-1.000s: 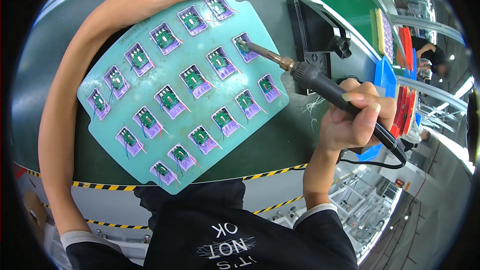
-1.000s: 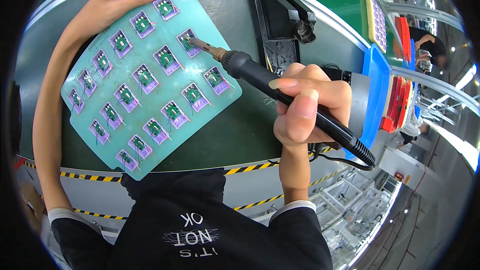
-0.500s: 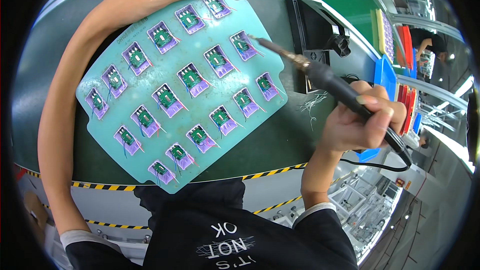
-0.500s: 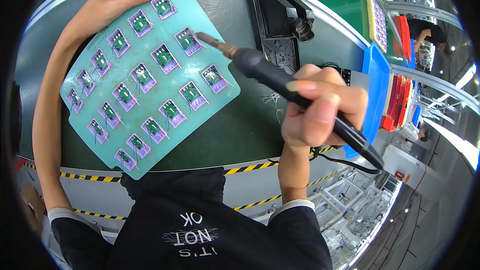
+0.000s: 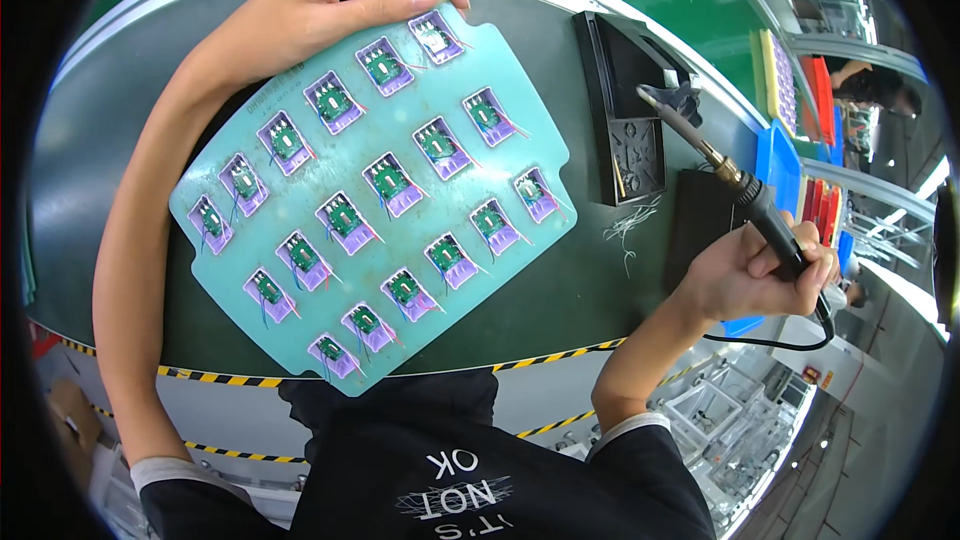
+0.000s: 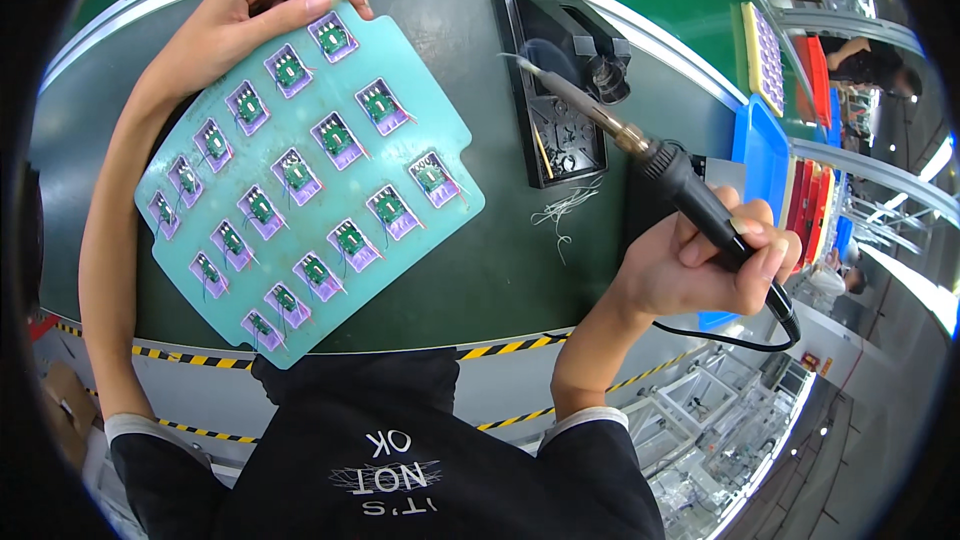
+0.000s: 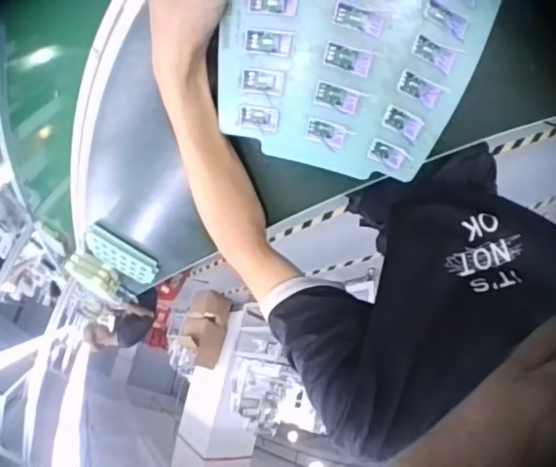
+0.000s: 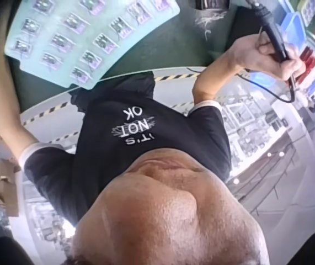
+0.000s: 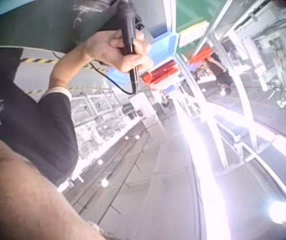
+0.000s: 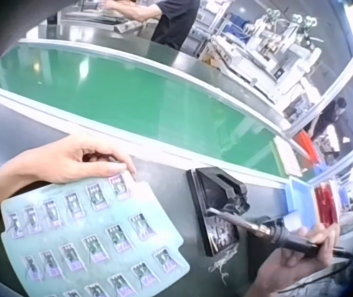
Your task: Soldering electronic components onto a printed circuit board using a soldering iron at an assembly station.
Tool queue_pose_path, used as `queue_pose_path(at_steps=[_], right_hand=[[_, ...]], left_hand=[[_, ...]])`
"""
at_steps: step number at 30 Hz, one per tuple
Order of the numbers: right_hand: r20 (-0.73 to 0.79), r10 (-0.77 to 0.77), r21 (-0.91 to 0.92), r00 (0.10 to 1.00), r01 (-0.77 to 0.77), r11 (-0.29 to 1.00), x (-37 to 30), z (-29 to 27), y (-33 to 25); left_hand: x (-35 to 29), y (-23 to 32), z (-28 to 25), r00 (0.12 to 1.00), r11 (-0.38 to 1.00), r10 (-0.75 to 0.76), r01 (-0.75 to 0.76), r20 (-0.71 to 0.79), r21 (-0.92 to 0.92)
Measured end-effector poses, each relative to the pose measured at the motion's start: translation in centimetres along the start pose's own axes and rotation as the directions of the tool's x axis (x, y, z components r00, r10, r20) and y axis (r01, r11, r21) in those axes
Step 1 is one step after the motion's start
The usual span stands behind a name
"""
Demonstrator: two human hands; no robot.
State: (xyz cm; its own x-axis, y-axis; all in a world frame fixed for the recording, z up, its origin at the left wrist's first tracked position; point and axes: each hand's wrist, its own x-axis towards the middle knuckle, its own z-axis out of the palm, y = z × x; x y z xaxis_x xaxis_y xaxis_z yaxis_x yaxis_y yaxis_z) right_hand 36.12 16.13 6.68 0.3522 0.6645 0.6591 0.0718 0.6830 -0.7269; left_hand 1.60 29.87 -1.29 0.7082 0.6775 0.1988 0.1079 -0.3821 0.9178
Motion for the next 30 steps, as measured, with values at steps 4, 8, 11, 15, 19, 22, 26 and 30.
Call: queue_pose_path(at_steps=[4,8,11,15,19,22,26,30], right_hand=[[-0.017,-0.023,-0.009,1.0,0.023,1.0,0.2,-0.5,0.1],[-0.11,-0.006,-0.008,0.994,0.006,1.0,0.5,-1.4,0.4],[-0.181,0.03,0.037,0.983,-0.024,0.999,0.6,-2.5,0.6],[-0.29,0.024,0.066,0.957,-0.005,0.998,0.8,-2.8,0.1],[-0.466,0.027,0.021,0.884,-0.019,1.0,1.6,-2.2,0.3],[-0.379,0.047,0.031,0.924,-0.038,0.999,1.6,-3.4,0.3],[-0.305,0.012,0.082,0.952,0.014,0.997,1.6,-4.5,0.2],[-0.265,-0.01,0.044,0.964,0.022,0.999,1.5,-3.4,0.0]], left_hand=[[0.1,0.2,0.1,0.999,0.999,-0.041,0.041,-0.001,-0.014],[0.1,0.6,-0.1,1.0,0.999,-0.03,0.03,-0.003,-0.037],[0.3,0.0,0.4,0.999,0.999,-0.015,0.013,-0.051,-0.053],[0.2,0.2,0.4,0.998,0.999,0.009,-0.012,-0.069,-0.051],[0.0,-0.3,0.5,0.997,0.999,0.019,-0.023,-0.081,-0.05],[0.1,-0.2,0.6,0.99,0.997,0.059,-0.066,-0.13,-0.049],[0.3,0.5,-0.1,0.995,0.998,0.058,-0.061,-0.085,-0.032],[0.4,-1.4,0.7,0.965,0.981,0.191,-0.196,-0.177,-0.011]])
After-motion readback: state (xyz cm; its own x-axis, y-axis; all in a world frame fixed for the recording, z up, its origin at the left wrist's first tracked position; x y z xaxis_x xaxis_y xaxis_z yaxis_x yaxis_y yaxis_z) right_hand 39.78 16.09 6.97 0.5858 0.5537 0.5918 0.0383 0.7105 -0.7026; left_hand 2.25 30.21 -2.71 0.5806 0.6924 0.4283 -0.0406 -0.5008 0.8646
